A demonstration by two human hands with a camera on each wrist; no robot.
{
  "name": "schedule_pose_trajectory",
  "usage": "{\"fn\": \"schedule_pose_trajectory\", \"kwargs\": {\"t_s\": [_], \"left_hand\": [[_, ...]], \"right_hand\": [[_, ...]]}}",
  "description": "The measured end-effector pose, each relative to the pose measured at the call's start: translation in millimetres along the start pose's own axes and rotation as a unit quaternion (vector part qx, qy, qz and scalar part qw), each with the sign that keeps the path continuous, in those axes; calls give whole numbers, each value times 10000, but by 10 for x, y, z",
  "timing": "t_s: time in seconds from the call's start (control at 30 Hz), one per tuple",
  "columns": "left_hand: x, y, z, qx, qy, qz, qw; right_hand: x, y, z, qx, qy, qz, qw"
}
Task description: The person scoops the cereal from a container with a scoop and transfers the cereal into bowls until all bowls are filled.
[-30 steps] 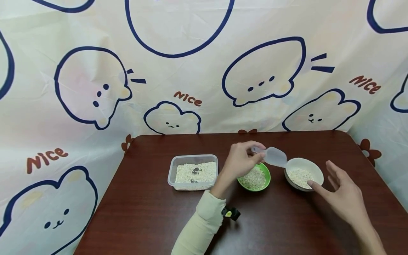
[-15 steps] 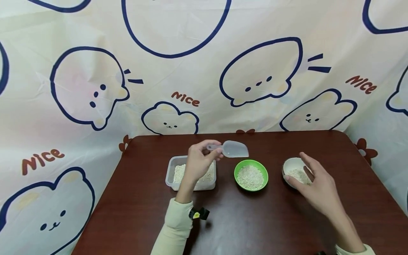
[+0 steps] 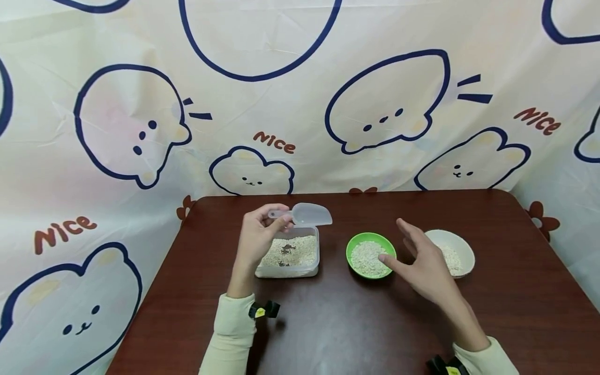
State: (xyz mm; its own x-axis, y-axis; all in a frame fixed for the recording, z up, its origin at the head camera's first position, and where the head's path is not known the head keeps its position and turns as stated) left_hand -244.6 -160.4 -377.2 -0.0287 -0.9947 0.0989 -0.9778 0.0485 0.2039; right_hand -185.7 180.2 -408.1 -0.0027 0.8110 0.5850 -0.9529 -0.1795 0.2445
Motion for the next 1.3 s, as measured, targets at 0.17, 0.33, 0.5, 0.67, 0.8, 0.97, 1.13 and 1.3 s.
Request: {"fn": "schedule_pose_trajectory", "kwargs": {"t_s": [0.17,0.33,0.5,0.67,0.8,0.97,1.13,1.3], "left_hand": [[244,-24,71,178,51,-71,9998],[465,-66,115,304,319,-103,9990],[671,-112,152,388,688,-239,9966],[823,-150,180,496,838,-313,9948],[929,-178,196,581,999,-313,9928],[1052,-222,213,731,1495,-291,9856],[1138,-258,228,891,2050,-249,9744],[1138,-265,210,909,2160,-138,9720]], "right_hand": [[-241,64,44,-12,220,172,9996],[-432,102,110,37,176,186,9997],[-592,134,181,38,267,255,9993],[-741,161,233,69,451,365,9983],[-861,181,260,102,538,483,9973],[-999,201,309,169,456,604,9970],[-1135,213,367,209,559,694,9958],[-1265,212,382,104,767,784,9939]]}}
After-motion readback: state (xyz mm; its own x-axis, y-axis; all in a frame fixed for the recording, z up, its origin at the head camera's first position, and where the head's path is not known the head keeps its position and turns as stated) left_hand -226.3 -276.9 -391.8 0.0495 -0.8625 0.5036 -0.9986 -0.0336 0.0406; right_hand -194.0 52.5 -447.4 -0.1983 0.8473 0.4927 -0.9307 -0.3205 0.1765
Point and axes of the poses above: each hand's wrist, its own y-axis towards the middle knuckle, its own x-axis out of the back of the hand, z = x × y, the point moved 9 cm from there along y, towards the middle knuckle, and after that the axes turned 4 degrees about x, right-handed, at the moved point
